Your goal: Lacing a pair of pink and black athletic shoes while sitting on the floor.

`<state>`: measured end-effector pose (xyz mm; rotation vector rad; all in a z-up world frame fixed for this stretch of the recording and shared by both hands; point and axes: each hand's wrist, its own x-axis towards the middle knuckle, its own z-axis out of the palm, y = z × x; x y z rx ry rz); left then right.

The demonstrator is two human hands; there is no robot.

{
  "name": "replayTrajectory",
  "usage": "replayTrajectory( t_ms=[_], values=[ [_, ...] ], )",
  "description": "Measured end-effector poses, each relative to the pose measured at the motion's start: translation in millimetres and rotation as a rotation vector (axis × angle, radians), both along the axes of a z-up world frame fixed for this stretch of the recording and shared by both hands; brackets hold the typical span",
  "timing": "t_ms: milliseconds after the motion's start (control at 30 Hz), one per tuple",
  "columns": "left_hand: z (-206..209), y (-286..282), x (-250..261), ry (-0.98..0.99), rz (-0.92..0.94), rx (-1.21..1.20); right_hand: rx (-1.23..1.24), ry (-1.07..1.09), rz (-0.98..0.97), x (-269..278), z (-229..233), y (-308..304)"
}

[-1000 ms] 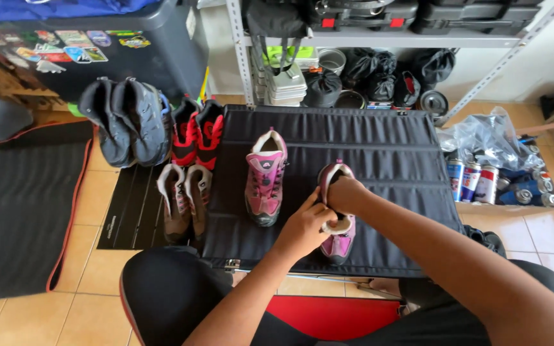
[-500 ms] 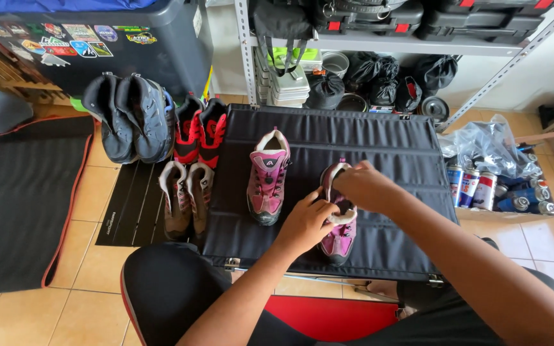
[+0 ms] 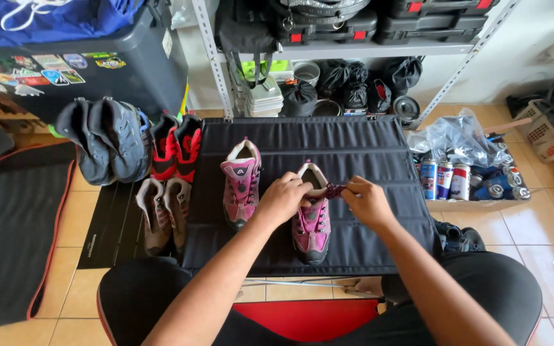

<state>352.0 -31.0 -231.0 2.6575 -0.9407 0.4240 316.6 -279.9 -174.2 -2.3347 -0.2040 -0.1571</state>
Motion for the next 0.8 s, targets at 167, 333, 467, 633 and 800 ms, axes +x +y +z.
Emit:
replayTrajectory(
  t_ms=[167, 333, 467, 633, 800],
  values=[
    [26.9, -7.0, -20.7, -0.007, 0.038, -0.019, 0.340, 0.183, -0.087, -23.9, 40.9, 25.0],
    [42.5, -14.7, -38.8, -0.127, 0.154, -0.128, 1.004, 0.119, -0.131, -17.5, 5.3, 20.5],
    [39.2, -20.8, -33.5, -0.210, 0.192, -0.136, 1.164, 0.275, -0.136, -40.7, 26.8, 19.7],
    [32.3, -25.0, -26.1, -0.120, 0.233, -0.100, 1.171, 0.611, -0.262, -42.6, -9.1, -0.2],
    [43.6, -20.5, -32.9, -0.047, 0.225, -0.043, 1.254, 0.715, -0.205, -42.4, -13.2, 18.0]
  ],
)
